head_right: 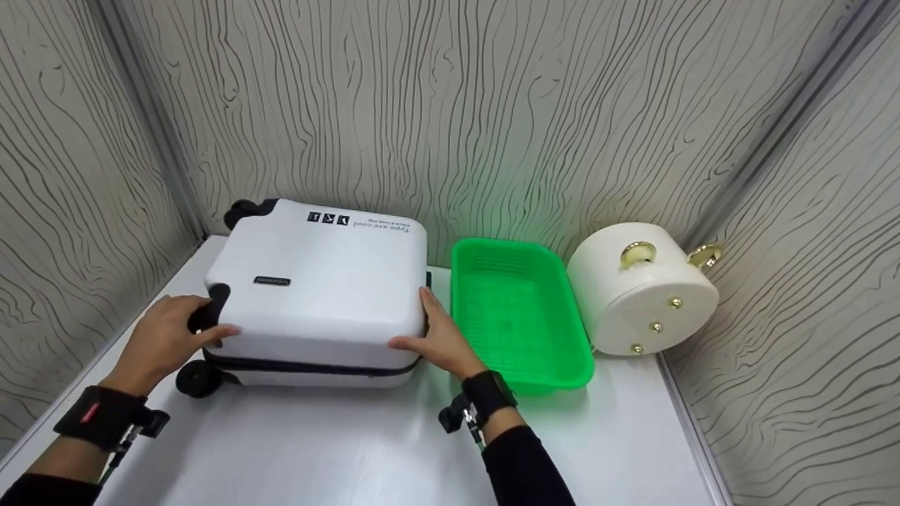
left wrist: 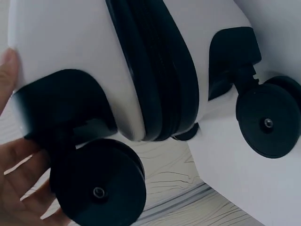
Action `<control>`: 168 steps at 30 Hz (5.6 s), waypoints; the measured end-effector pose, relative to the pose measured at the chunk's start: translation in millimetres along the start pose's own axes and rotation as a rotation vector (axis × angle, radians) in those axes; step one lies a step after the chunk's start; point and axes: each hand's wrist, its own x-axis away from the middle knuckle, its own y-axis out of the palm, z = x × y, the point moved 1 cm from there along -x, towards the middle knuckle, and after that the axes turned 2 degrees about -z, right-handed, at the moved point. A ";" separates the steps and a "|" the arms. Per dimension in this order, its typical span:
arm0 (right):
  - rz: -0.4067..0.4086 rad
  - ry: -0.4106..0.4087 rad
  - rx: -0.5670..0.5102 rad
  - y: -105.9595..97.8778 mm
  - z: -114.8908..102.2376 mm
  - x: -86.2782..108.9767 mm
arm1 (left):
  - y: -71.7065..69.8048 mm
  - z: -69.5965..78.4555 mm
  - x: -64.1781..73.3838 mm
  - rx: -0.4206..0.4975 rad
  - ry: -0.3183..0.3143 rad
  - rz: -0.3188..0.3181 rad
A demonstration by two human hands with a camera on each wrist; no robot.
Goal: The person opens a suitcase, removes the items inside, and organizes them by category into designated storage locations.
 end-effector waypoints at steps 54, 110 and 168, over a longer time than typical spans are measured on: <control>0.121 0.008 0.272 19.8 -22.9 8.1 | 149.8 136.5 56.8 0.169 0.125 0.001; 0.063 0.044 0.351 14.5 -35.1 17.0 | -62.1 -57.5 11.7 0.092 -0.085 -0.052; 0.212 0.213 0.050 -13.9 -10.6 -42.0 | -25.4 79.7 15.1 -0.110 0.720 -0.071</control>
